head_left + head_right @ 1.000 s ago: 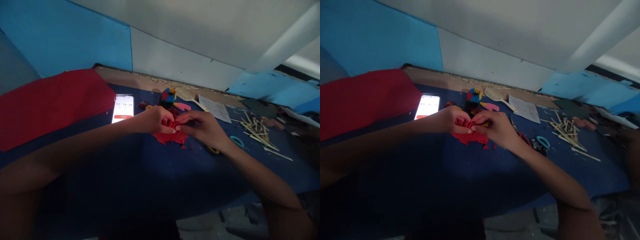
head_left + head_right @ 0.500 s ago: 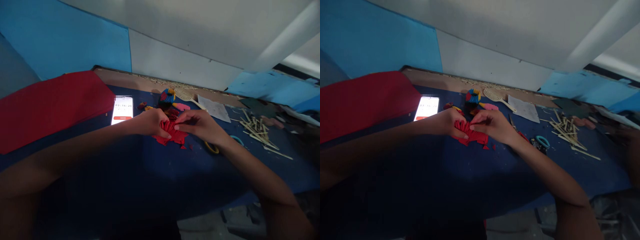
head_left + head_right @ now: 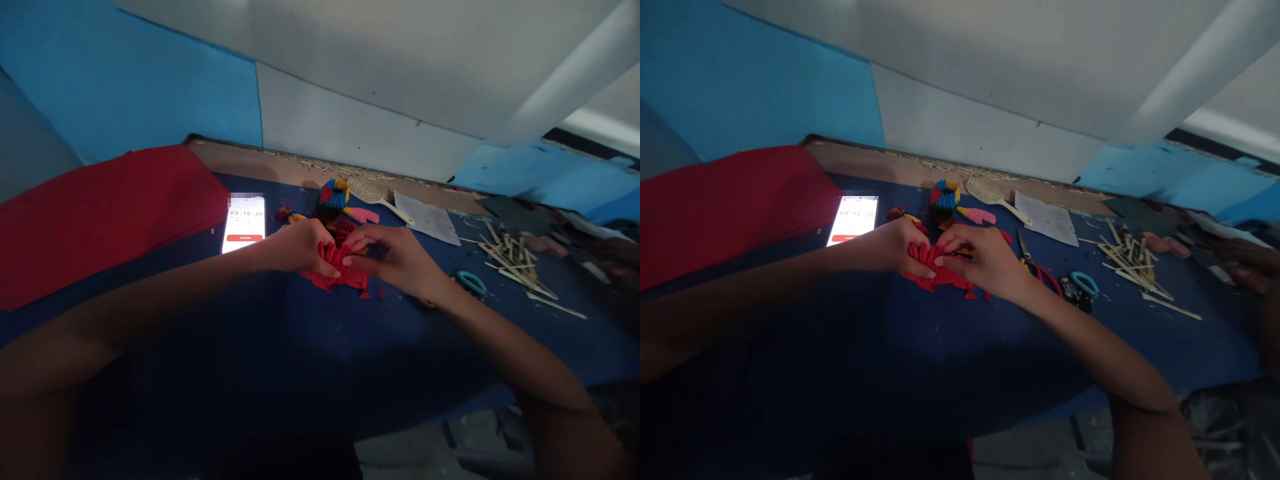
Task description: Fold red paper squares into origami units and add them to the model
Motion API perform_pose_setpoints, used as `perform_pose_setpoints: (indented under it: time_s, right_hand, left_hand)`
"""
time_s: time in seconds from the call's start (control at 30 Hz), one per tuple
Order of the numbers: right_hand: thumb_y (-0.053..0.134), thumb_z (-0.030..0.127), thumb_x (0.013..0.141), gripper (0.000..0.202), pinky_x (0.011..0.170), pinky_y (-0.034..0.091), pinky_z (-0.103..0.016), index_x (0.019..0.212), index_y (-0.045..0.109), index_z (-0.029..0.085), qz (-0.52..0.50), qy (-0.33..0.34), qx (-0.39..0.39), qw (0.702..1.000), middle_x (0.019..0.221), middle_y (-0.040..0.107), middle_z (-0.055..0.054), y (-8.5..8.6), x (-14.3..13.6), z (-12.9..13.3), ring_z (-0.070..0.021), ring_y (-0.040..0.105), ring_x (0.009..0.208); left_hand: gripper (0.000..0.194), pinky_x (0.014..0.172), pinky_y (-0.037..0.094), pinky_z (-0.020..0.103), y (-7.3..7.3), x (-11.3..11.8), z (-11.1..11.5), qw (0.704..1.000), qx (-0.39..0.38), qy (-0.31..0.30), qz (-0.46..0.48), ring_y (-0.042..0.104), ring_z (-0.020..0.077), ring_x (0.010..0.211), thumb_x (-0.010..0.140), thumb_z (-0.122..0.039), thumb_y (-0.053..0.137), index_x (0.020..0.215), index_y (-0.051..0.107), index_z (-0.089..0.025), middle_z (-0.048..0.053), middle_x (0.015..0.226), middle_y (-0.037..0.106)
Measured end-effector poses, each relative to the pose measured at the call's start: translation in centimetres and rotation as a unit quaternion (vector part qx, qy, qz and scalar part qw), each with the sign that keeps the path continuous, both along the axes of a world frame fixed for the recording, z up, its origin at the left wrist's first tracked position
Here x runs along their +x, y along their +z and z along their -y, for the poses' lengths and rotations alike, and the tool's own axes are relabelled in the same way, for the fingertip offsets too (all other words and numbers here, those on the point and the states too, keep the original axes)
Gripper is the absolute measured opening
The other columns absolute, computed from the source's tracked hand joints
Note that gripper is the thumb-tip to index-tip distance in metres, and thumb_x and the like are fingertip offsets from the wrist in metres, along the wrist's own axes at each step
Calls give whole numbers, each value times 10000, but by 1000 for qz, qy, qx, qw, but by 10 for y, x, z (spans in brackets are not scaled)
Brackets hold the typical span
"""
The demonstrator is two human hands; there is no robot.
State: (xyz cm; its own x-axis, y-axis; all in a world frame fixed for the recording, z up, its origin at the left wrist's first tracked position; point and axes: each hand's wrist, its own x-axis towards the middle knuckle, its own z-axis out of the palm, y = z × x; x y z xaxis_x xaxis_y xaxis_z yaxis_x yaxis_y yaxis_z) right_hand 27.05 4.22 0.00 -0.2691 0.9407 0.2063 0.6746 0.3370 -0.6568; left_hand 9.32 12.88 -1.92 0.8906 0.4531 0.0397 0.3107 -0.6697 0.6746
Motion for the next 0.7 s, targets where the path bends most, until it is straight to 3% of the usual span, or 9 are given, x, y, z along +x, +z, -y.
perform_pose_setpoints:
  time_s: [0.13, 0.27, 0.4, 0.53, 0.7]
  right_hand:
    - [633, 278, 754, 116, 631, 476, -249, 828, 643, 189, -18, 14, -45, 999, 797, 670, -20, 1, 1, -3, -137, 627, 714]
    - [654, 260, 735, 114, 636, 460, -237, 807, 639, 174, -2, 24, -27, 999, 781, 672, -17, 3, 0, -6, -127, 616, 702]
    - [636, 301, 755, 151, 607, 445, -236, 840, 662, 179, -8, 64, -59, 996, 760, 677, -10, 4, 2, -11, -127, 607, 678]
    - [616, 338, 769, 179, 610, 434, -249, 801, 678, 173, -51, 27, -50, 997, 759, 672, -16, -2, 4, -16, -129, 590, 677]
    - [593, 336, 788, 179, 650, 430, -271, 769, 666, 174, -18, -11, -21, 1000, 758, 660, -24, -5, 3, -14, -142, 579, 709]
  left_hand:
    - [339, 467, 226, 216, 0, 0, 0, 1000, 17, 12, 8, 338, 57, 477, 619, -367, 694, 506, 481, -129, -65, 458, 343]
    - [346, 464, 236, 217, -2, 2, 0, 1000, 4, 18, -2, 371, 65, 479, 614, -385, 687, 502, 480, -132, -56, 459, 386]
    - [386, 450, 234, 219, -2, 3, 0, 999, -3, 31, -34, 376, 70, 465, 585, -441, 687, 500, 458, -143, -54, 458, 393]
    - [447, 456, 226, 227, -2, 2, -1, 998, 34, 45, -16, 356, 67, 470, 577, -505, 685, 491, 430, -148, -54, 467, 371]
    - [461, 464, 221, 234, -5, 2, -2, 999, 27, 25, 13, 344, 65, 476, 625, -525, 647, 492, 413, -150, -54, 466, 357]
